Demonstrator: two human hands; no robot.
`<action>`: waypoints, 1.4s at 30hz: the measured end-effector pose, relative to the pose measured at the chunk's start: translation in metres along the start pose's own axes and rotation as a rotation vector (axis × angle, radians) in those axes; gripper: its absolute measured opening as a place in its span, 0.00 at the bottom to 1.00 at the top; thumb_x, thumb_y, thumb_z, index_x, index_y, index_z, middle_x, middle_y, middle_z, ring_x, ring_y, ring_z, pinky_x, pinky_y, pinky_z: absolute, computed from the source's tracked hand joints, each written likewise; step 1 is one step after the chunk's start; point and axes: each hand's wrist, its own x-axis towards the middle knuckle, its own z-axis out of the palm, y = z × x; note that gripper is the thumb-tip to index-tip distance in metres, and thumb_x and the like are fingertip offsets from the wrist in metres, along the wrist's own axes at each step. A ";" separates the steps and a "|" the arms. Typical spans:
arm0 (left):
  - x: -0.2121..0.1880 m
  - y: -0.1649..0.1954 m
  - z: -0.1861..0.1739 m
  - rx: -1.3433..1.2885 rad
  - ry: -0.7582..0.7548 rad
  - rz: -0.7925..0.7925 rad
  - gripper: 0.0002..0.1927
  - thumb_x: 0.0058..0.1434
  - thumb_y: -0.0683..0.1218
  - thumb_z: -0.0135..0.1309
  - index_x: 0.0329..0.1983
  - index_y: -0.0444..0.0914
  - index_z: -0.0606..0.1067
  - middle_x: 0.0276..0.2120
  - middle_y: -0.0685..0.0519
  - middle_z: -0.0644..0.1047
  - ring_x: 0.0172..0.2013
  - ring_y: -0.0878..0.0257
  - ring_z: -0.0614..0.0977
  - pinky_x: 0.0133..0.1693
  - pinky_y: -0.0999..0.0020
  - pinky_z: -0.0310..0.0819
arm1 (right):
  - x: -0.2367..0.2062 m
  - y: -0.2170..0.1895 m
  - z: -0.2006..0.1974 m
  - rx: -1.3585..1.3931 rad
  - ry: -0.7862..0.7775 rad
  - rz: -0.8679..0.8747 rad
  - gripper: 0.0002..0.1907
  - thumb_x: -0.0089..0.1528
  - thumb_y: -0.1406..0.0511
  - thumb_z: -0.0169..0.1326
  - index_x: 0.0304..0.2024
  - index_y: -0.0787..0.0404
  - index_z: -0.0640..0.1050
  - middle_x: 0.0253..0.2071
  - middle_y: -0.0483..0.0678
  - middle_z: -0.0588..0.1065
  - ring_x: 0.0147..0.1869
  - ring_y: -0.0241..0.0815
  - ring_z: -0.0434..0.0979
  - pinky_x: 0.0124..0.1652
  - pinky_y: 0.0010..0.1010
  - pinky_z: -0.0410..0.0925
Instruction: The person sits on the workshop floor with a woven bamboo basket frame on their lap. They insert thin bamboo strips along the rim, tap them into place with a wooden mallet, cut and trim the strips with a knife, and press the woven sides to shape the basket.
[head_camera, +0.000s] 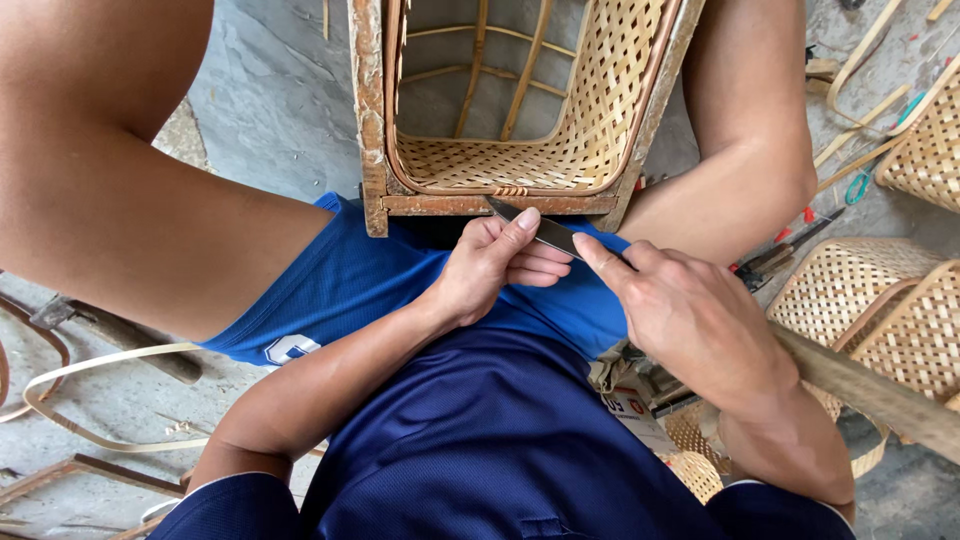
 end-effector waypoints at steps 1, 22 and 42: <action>0.000 0.000 0.000 -0.017 -0.002 -0.005 0.30 0.74 0.57 0.44 0.45 0.23 0.78 0.39 0.36 0.84 0.38 0.52 0.88 0.42 0.60 0.87 | 0.001 0.000 -0.003 -0.025 -0.007 -0.010 0.31 0.57 0.71 0.50 0.65 0.56 0.73 0.37 0.54 0.77 0.36 0.55 0.81 0.38 0.44 0.74; -0.016 -0.016 -0.015 0.230 0.011 0.055 0.23 0.75 0.54 0.45 0.48 0.28 0.77 0.40 0.45 0.83 0.39 0.61 0.87 0.43 0.66 0.86 | -0.028 -0.011 0.111 0.089 0.324 0.020 0.32 0.59 0.72 0.55 0.67 0.52 0.72 0.43 0.51 0.73 0.41 0.51 0.78 0.41 0.41 0.73; -0.069 0.051 -0.017 1.130 0.344 0.078 0.21 0.72 0.57 0.50 0.41 0.33 0.79 0.31 0.40 0.83 0.34 0.52 0.85 0.38 0.58 0.81 | 0.004 -0.049 0.125 0.033 0.468 -0.009 0.33 0.60 0.73 0.54 0.68 0.52 0.71 0.45 0.52 0.74 0.42 0.53 0.78 0.44 0.41 0.74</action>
